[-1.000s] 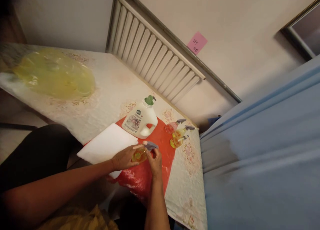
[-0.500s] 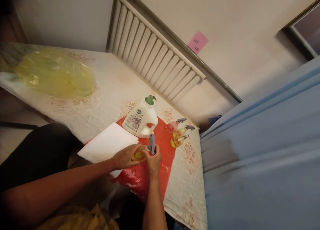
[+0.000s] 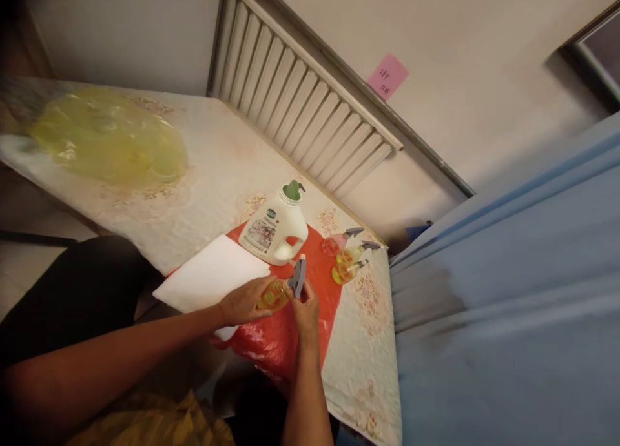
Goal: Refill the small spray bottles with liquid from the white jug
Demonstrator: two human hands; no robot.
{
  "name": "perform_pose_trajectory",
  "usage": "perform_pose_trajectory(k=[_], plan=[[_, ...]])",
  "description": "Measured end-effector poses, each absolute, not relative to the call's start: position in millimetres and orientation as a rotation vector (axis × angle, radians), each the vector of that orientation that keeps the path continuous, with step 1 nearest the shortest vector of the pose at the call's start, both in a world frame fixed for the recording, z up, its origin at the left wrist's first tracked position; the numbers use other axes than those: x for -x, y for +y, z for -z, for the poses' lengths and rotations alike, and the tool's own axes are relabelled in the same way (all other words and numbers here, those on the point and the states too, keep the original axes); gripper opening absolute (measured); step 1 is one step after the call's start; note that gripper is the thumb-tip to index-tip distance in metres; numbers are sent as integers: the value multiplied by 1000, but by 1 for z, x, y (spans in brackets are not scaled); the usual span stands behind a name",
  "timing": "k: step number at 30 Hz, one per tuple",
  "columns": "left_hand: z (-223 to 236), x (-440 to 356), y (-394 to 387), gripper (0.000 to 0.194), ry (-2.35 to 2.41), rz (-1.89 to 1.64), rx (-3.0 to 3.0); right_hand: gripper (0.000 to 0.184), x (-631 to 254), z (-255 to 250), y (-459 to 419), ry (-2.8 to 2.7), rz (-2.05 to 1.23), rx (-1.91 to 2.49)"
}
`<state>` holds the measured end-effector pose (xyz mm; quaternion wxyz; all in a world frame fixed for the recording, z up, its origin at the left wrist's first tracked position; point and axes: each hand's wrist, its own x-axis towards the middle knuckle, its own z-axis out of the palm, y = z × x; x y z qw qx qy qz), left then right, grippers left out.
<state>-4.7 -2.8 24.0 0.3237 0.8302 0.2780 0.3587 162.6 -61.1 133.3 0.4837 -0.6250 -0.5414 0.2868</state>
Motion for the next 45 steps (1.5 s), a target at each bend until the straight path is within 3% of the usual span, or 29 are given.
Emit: perform_pose_trajectory(k=[23,32,40,45], plan=[[-27,6,-3,85,728,-952,-2181,34,-164,-149,-63,-1436,-795,1491],[-23,4,-3,86,745,-949,-2191,31,-147,-130,-58,-1201,-505,1555],[-23,5,-3,88,751,-931,-2215,35,-157,-136,-66,-1327,-756,1471],[-22,4,-3,86,750,-948,-2213,24,-148,-123,-60,-1212,-533,1536]])
